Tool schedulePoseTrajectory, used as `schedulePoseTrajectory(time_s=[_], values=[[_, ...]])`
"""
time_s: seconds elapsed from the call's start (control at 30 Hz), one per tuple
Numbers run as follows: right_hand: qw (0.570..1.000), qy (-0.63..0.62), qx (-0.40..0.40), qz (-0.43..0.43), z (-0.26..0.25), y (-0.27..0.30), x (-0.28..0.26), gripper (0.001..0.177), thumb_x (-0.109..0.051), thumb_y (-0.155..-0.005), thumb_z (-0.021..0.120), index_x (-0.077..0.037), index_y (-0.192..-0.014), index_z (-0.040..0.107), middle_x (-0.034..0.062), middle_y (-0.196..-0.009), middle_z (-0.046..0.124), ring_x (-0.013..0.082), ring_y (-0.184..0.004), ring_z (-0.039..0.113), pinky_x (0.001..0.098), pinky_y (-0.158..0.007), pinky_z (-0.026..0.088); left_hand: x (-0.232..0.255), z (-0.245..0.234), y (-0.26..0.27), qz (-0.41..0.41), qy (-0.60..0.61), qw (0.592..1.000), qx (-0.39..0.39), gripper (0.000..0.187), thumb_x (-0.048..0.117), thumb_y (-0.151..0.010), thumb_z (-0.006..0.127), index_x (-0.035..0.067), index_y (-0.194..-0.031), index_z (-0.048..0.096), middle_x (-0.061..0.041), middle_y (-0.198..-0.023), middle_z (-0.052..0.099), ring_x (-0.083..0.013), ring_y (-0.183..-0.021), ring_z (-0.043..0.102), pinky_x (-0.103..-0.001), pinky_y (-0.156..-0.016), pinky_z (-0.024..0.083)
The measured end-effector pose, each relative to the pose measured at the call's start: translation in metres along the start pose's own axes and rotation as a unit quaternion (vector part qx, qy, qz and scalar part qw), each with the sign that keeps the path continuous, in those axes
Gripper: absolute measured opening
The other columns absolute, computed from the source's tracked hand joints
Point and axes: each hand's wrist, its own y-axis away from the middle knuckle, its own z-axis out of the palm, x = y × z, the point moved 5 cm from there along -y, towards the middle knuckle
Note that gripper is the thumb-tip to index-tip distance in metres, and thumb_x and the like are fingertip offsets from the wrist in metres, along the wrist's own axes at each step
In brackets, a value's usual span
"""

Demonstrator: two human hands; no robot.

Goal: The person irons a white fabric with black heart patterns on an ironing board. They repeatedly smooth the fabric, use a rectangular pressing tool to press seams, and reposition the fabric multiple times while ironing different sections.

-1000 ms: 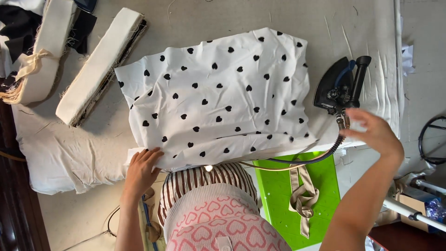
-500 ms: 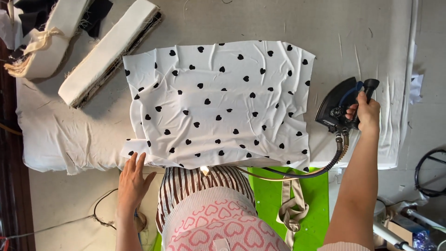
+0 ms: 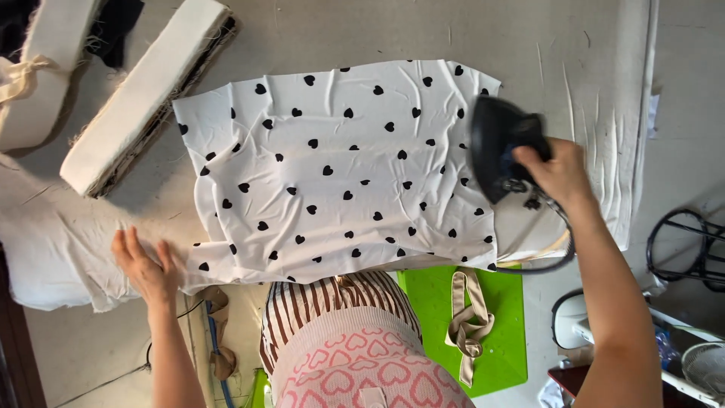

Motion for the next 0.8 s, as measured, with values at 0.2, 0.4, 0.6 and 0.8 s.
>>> schedulePoseTrajectory(time_s=[0.2,0.4,0.6,0.8], values=[[0.974,0.101,-0.159,-0.122,0.079,-0.034,-0.07,0.071,-0.069,-0.08,0.051,-0.001,-0.088,0.069,0.0168,-0.079,0.071,0.0297,-0.064,0.069,0.0381,-0.053,0.058,-0.002,0.01,-0.021,-0.042,-0.076,0.995,0.04,0.043,0.021,-0.104,0.048,-0.001,-0.141,0.044,-0.024,-0.145,0.038,-0.0427,-0.131,0.033,-0.058,-0.098,0.033],[0.954,0.193,-0.183,-0.139,0.112,-0.048,-0.046,0.072,-0.076,-0.075,0.05,-0.005,-0.074,0.062,0.0093,-0.051,0.058,0.0288,-0.047,0.062,0.0437,-0.043,0.052,-0.001,0.021,-0.025,-0.053,-0.105,0.992,0.05,0.041,0.025,-0.109,0.042,0.001,-0.142,0.044,-0.023,-0.145,0.041,-0.0416,-0.131,0.036,-0.056,-0.101,0.037],[0.962,0.184,-0.122,-0.16,0.122,-0.036,-0.018,0.077,-0.08,-0.072,0.048,-0.005,-0.08,0.065,0.0106,-0.05,0.058,0.0289,-0.045,0.061,0.043,-0.039,0.051,0.016,0.021,-0.039,-0.055,-0.116,0.99,0.053,0.048,0.028,-0.112,0.032,-0.008,-0.136,0.051,-0.031,-0.139,0.045,-0.0457,-0.129,0.041,-0.058,-0.1,0.039],[0.962,0.179,-0.068,-0.193,0.121,-0.033,-0.008,0.071,-0.078,-0.072,0.054,-0.008,-0.079,0.064,0.0049,-0.05,0.056,0.0236,-0.045,0.059,0.0397,-0.04,0.045,0.027,0.022,-0.052,-0.063,-0.097,0.993,0.034,0.054,0.027,-0.112,0.033,-0.017,-0.136,0.053,-0.033,-0.143,0.043,-0.0518,-0.131,0.039,-0.062,-0.103,0.033]])
